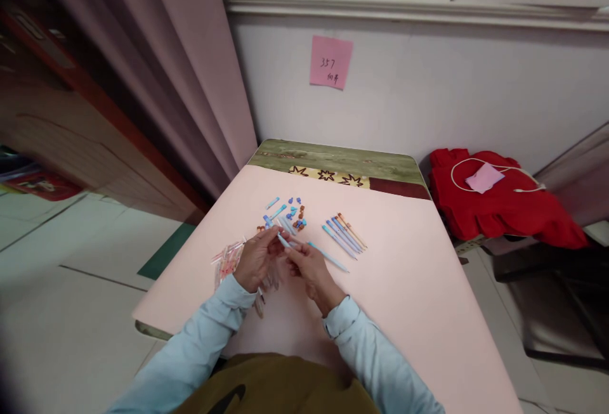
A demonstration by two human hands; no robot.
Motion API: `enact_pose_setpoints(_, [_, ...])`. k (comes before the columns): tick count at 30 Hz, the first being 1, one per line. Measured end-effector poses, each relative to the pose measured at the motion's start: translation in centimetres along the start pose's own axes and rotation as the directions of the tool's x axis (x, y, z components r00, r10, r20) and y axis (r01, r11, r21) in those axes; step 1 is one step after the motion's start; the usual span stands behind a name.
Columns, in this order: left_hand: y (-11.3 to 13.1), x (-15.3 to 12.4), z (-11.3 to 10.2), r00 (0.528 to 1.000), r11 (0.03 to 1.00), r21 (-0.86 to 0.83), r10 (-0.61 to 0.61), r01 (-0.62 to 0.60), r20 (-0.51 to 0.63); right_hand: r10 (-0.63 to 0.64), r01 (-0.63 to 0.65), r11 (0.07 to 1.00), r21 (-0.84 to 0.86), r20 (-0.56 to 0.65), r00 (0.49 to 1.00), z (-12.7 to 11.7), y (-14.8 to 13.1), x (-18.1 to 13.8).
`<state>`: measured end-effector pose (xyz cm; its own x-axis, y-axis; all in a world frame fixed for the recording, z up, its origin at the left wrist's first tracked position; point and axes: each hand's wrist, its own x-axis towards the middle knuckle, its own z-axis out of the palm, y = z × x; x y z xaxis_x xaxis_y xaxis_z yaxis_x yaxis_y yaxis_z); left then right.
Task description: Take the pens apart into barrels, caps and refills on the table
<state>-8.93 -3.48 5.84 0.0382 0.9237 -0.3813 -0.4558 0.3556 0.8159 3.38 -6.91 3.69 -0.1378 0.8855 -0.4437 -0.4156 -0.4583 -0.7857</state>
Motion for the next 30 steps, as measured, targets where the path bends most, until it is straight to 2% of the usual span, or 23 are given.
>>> enact_pose_setpoints(4, [0.0, 1.1, -0.8, 0.998, 0.999, 0.044, 0.001, 0.001, -0.065, -0.108, 0.097, 0.990, -0.106, -0.096, 0.990, -0.5, 0.8, 0.8])
enact_pose_setpoints(6, [0.2, 2.1, -1.5, 0.997, 0.991, 0.134, 0.032, -0.023, -0.064, -0.182, 0.146, 0.953, -0.267, -0.113, 0.977, -0.8, 0.5, 1.2])
enact_pose_setpoints(7, [0.3, 2.7, -2.1, 0.995, 0.980, 0.190, 0.066, -0.051, -0.076, -0.239, 0.178, 0.902, -0.393, -0.112, 0.964, -1.0, 0.1, 1.4])
enact_pose_setpoints(8, [0.5, 3.3, -2.7, 0.989, 0.963, 0.257, 0.110, -0.082, -0.097, -0.307, 0.207, 0.819, -0.535, -0.104, 0.946, -1.2, -0.4, 1.5])
enact_pose_setpoints(10, [1.2, 4.6, -4.0, 0.964, 0.892, 0.431, 0.218, -0.134, -0.151, -0.429, 0.212, 0.573, -0.792, -0.069, 0.901, -1.5, -1.7, 1.8])
enact_pose_setpoints(12, [2.0, 5.7, -5.4, 0.947, 0.781, 0.614, 0.274, -0.117, -0.168, -0.497, 0.151, 0.338, -0.929, -0.039, 0.867, -1.6, -2.8, 2.2])
enact_pose_setpoints(13, [2.3, 6.1, -5.9, 0.944, 0.731, 0.675, 0.284, -0.102, -0.166, -0.515, 0.114, 0.259, -0.959, -0.037, 0.856, -1.5, -3.2, 2.5])
enact_pose_setpoints(15, [3.0, 6.6, -6.5, 0.940, 0.567, 0.821, 0.313, -0.067, -0.140, -0.532, 0.061, 0.167, -0.984, -0.038, 0.846, -1.0, -3.6, 3.1])
enact_pose_setpoints(17, [3.4, 6.8, -6.5, 0.931, 0.305, 0.952, 0.353, -0.021, -0.093, -0.553, 0.058, 0.132, -0.990, -0.025, 0.833, -0.4, -3.6, 3.8])
enact_pose_setpoints(19, [3.6, 6.9, -6.0, 0.928, 0.029, 0.999, 0.370, 0.034, -0.042, -0.585, 0.086, 0.123, -0.989, -0.003, 0.811, 0.0, -3.3, 4.4])
enact_pose_setpoints(21, [3.7, 7.0, -5.5, 0.927, -0.123, 0.990, 0.375, 0.069, -0.018, -0.605, 0.111, 0.117, -0.987, 0.017, 0.796, 0.0, -3.0, 4.5])
enact_pose_setpoints(23, [3.6, 7.2, -5.3, 0.921, -0.227, 0.970, 0.390, 0.085, 0.011, -0.590, 0.096, 0.108, -0.990, 0.014, 0.807, -0.6, -2.7, 4.3])
enact_pose_setpoints(25, [3.5, 7.6, -5.4, 0.915, -0.292, 0.952, 0.402, 0.086, 0.041, -0.552, 0.057, 0.103, -0.993, -0.009, 0.834, -1.3, -2.5, 3.9])
enact_pose_setpoints(30, [3.4, 8.4, -5.9, 0.908, -0.316, 0.948, 0.409, 0.050, 0.088, -0.531, 0.049, 0.106, -0.993, -0.015, 0.847, -1.6, -2.1, 3.0])
